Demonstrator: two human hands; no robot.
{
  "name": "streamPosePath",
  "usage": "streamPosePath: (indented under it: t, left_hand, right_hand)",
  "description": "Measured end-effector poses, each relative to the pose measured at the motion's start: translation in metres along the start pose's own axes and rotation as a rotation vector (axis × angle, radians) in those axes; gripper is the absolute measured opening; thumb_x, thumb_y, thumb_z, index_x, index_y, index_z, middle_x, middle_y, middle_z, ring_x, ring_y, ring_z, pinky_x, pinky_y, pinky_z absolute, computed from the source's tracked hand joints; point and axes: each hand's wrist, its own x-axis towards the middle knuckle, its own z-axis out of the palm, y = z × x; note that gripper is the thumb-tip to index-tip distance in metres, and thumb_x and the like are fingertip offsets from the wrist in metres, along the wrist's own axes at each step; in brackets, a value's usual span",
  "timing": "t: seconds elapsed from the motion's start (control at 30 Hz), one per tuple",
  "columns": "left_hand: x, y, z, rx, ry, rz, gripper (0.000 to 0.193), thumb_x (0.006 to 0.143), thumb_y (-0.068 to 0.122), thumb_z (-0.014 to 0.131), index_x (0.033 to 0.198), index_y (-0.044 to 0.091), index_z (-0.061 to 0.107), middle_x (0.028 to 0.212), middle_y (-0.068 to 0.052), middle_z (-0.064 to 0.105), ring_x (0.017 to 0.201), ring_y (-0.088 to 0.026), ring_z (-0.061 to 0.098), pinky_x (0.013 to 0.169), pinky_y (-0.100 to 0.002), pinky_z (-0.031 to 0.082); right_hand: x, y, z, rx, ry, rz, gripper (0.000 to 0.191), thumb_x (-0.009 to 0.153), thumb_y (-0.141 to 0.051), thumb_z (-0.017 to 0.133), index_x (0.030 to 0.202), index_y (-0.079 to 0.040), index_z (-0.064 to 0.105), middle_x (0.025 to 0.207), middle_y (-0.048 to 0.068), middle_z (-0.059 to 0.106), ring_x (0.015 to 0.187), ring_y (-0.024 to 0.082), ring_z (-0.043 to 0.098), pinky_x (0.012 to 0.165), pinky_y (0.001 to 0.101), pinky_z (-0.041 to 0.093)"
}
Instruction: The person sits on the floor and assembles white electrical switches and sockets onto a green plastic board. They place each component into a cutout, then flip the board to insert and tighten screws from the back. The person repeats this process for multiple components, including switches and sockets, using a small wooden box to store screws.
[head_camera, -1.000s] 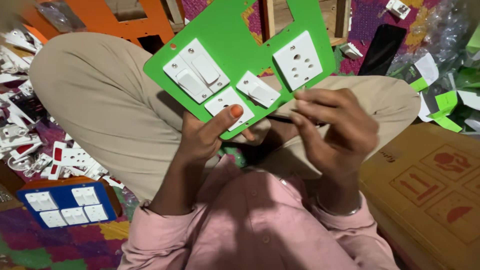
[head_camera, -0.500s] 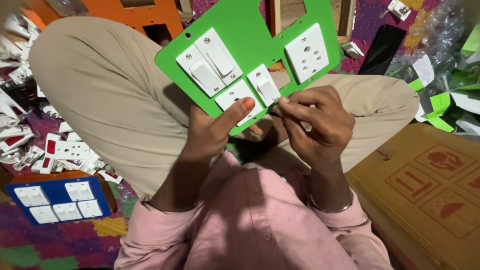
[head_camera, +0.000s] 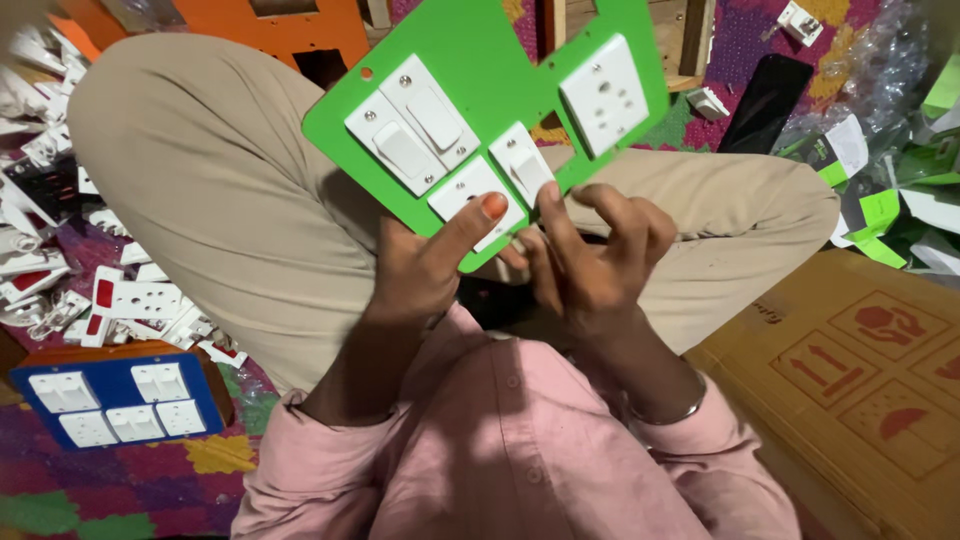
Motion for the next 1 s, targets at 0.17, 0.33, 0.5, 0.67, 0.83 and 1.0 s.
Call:
streamPosePath:
  t: [0.17,0.33,0.5,0.67,0.83,1.0]
  left_hand:
    - [0.003,0.001,0.002,-0.151,0.009,-0.021,0.03,0.1,0.003,0.069,0.126,-0.009,0.059,0.106,-0.02,0.07,0.083,-0.025,0.073,0.063,-0.037,0.065]
    - [0.002,0.009,0.007,-0.101,-0.077,-0.063,0.034,0.098,0.0,0.068,0.128,-0.01,0.057,0.109,-0.02,0.07,0.087,-0.025,0.074,0.059,-0.038,0.066]
    - [0.0,0.02,0.015,0.196,-0.124,-0.032,0.042,0.099,0.011,0.07,0.134,-0.009,0.056,0.117,-0.017,0.07,0.101,-0.026,0.069,0.083,-0.038,0.059]
    - [-0.012,0.033,0.025,1.243,-0.253,0.75,0.045,0.106,0.044,0.063,0.14,0.015,0.056,0.137,-0.017,0.059,0.131,-0.027,0.042,0.109,-0.043,0.033]
    - [-0.001,0.048,0.037,2.123,-0.272,1.311,0.03,0.112,0.051,0.062,0.142,0.046,0.06,0.148,0.0,0.059,0.137,-0.016,0.045,0.118,-0.041,0.013]
    - [0.02,0.057,0.039,2.0,-0.452,1.345,0.028,0.115,0.032,0.065,0.143,0.035,0.061,0.149,-0.006,0.058,0.137,-0.02,0.053,0.12,-0.042,0.024]
  right_hand:
    - [-0.009,0.026,0.001,0.043,0.099,0.021,0.049,0.093,-0.032,0.075,0.131,-0.003,0.065,0.131,0.016,0.049,0.114,0.035,0.046,0.092,0.0495,0.04]
    - [-0.013,0.078,0.0,1.302,0.267,0.617,0.048,0.114,-0.032,0.066,0.145,0.003,0.057,0.133,0.014,0.063,0.108,0.017,0.06,0.088,0.0276,0.053]
    - [-0.02,0.094,0.006,1.709,0.266,0.718,0.028,0.117,-0.021,0.061,0.122,0.006,0.062,0.101,0.013,0.07,0.084,0.018,0.07,0.073,0.0334,0.06]
    - [-0.009,0.107,-0.01,1.761,0.244,0.696,0.026,0.118,-0.02,0.056,0.11,0.004,0.064,0.093,0.015,0.07,0.076,0.02,0.069,0.067,0.033,0.059]
    - [-0.002,0.107,-0.026,1.711,0.201,0.693,0.028,0.117,-0.021,0.056,0.109,0.005,0.065,0.091,0.014,0.07,0.072,0.019,0.068,0.065,0.0318,0.057]
    - [0.002,0.108,-0.03,1.707,0.22,0.703,0.03,0.118,-0.02,0.056,0.106,0.006,0.064,0.089,0.014,0.07,0.071,0.018,0.067,0.064,0.0308,0.056]
